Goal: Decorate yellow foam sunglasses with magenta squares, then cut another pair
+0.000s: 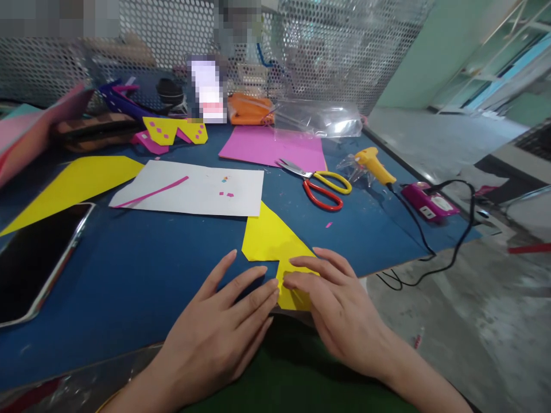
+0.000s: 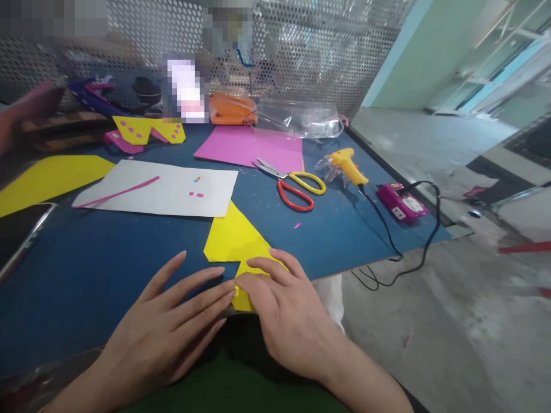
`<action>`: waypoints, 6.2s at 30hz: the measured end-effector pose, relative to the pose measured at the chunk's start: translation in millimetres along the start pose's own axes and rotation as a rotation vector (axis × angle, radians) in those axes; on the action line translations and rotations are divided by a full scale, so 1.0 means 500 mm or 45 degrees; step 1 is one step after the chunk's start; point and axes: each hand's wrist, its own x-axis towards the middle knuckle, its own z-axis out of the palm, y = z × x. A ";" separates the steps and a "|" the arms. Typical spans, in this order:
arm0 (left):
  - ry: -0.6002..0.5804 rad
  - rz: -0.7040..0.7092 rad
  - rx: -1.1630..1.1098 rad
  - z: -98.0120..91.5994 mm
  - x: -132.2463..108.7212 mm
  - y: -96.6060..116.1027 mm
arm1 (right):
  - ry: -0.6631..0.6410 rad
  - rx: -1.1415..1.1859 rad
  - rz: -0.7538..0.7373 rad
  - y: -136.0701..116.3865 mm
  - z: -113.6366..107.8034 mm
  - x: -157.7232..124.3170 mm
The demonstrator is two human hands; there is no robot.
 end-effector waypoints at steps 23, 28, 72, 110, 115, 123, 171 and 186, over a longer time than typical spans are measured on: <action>0.019 -0.014 0.030 0.005 -0.002 -0.001 | 0.080 -0.037 0.120 0.004 -0.021 0.013; 0.044 0.020 0.053 0.013 -0.008 -0.009 | 0.070 -0.583 0.647 0.130 -0.063 0.085; -0.090 0.052 0.136 0.013 -0.027 -0.010 | -0.424 -0.459 0.172 0.012 -0.109 -0.208; -0.161 0.070 0.116 0.007 -0.020 -0.010 | -0.542 -0.634 0.122 -0.009 -0.116 -0.212; -0.131 0.016 0.102 0.007 -0.010 -0.005 | -0.459 -0.624 0.175 0.003 -0.109 -0.215; -0.146 -0.027 0.080 -0.004 -0.001 -0.009 | -0.273 -0.340 0.285 0.029 -0.117 -0.153; -0.121 -0.099 -0.025 -0.005 -0.016 -0.010 | -0.236 -0.396 0.588 0.115 -0.114 -0.064; 0.032 -0.080 -0.021 -0.014 -0.022 -0.012 | -0.120 -0.488 0.767 0.203 -0.084 0.096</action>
